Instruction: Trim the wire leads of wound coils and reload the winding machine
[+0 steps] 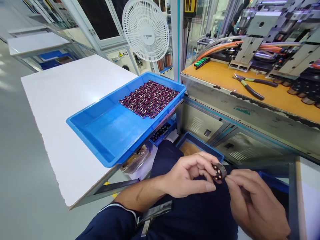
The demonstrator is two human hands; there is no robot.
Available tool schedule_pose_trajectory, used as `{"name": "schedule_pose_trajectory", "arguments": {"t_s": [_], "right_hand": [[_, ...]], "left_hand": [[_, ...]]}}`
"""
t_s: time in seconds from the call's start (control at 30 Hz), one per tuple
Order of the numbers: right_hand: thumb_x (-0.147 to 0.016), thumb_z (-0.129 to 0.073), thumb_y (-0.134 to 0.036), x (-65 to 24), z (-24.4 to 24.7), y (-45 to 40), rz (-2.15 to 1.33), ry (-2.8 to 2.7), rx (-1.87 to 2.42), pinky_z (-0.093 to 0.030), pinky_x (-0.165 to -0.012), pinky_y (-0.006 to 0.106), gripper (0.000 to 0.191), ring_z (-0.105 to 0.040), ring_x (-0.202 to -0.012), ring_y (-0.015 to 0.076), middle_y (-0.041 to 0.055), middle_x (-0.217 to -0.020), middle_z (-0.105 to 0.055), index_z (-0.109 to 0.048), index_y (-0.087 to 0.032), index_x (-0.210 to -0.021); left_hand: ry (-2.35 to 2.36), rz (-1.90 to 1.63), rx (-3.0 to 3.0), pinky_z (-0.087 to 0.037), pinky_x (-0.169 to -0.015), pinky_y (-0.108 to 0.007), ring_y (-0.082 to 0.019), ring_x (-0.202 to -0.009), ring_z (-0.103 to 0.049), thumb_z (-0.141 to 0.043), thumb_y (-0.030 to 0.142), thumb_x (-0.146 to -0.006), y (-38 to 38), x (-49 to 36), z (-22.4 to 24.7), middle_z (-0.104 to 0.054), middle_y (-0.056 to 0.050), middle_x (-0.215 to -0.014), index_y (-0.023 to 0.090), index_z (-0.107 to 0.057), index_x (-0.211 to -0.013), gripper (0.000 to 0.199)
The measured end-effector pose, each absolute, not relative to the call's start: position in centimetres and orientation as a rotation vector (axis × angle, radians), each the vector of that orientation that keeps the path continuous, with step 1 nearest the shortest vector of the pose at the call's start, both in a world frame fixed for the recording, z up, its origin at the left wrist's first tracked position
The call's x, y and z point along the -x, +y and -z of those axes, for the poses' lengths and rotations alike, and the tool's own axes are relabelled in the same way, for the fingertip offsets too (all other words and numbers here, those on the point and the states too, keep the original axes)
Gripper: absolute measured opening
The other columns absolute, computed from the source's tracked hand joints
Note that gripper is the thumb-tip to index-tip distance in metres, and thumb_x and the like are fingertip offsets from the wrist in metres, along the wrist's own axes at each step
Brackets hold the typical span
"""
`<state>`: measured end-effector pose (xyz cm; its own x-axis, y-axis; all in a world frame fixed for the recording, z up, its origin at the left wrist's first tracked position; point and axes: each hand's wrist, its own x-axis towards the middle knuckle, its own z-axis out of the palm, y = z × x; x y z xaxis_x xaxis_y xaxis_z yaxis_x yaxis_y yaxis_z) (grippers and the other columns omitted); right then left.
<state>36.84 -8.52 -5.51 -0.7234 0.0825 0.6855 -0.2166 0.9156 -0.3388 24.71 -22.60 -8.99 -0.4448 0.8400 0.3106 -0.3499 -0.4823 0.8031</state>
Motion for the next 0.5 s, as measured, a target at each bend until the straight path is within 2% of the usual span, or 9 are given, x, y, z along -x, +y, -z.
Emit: {"name": "schedule_pose_trajectory", "arguments": {"t_s": [0.07,0.13,0.27,0.33,0.4,0.5], "right_hand": [[-0.098,-0.053,-0.011,-36.7,5.5,-8.5,-0.547,-2.329,-0.103,-0.051,-0.072,0.021,0.007,-0.063,-0.078,0.011,0.0028,-0.086,-0.063,-0.058,-0.017,-0.097],[-0.099,-0.053,-0.012,-36.6,5.3,-8.4,-0.585,-2.329,-0.154,-0.052,-0.071,0.02,0.007,-0.064,-0.076,0.0108,0.0025,-0.083,-0.063,-0.058,-0.016,-0.095],[-0.099,-0.053,-0.015,-36.2,4.7,-8.3,-0.494,-2.322,-0.259,-0.055,-0.07,0.022,0.016,-0.065,-0.069,0.0118,0.0017,-0.076,-0.064,-0.06,-0.017,-0.085],[-0.098,-0.053,-0.015,-35.9,4.3,-8.2,-0.445,-2.308,-0.316,-0.056,-0.065,0.022,0.018,-0.065,-0.065,0.0118,0.0016,-0.074,-0.064,-0.061,-0.017,-0.082],[-0.098,-0.053,-0.014,-35.8,4.2,-7.9,-0.447,-2.308,-0.36,-0.055,-0.061,0.022,0.019,-0.064,-0.062,0.0113,0.0013,-0.072,-0.063,-0.06,-0.017,-0.081],[-0.097,-0.054,-0.016,-36.6,5.3,-7.0,-0.455,-2.323,-0.386,-0.054,-0.061,0.022,0.017,-0.063,-0.062,0.0109,0.0003,-0.072,-0.063,-0.061,-0.019,-0.081]], "left_hand": [[0.772,-2.071,-0.976,-0.057,-0.084,-0.029,-0.012,-0.09,-0.069,-0.077,0.003,-0.071,-22.5,-24.6,9.0,-0.061,-0.008,-0.116,0.014,-0.058,-0.085,0.027],[0.669,-2.135,-0.979,-0.055,-0.092,-0.034,-0.017,-0.101,-0.07,-0.081,0.003,-0.067,-22.3,-24.7,9.0,-0.066,-0.006,-0.111,0.015,-0.055,-0.082,0.032],[0.527,-2.141,-0.828,-0.052,-0.097,-0.04,-0.024,-0.115,-0.067,-0.087,0.021,-0.068,-22.2,-24.7,9.1,-0.072,-0.006,-0.101,0.018,-0.054,-0.089,0.039],[0.615,-2.027,-0.735,-0.052,-0.093,-0.036,-0.021,-0.107,-0.068,-0.085,0.038,-0.071,-22.3,-24.4,8.8,-0.071,-0.008,-0.1,0.017,-0.057,-0.098,0.045],[0.786,-1.808,-0.706,-0.051,-0.083,-0.028,-0.014,-0.089,-0.068,-0.079,0.054,-0.074,-22.4,-23.9,8.3,-0.069,-0.007,-0.093,0.014,-0.061,-0.101,0.051],[0.924,-1.578,-0.748,-0.045,-0.063,-0.018,-0.005,-0.064,-0.056,-0.074,0.056,-0.077,-22.5,-23.6,8.1,-0.063,-0.001,-0.079,0.012,-0.061,-0.095,0.049]]}}
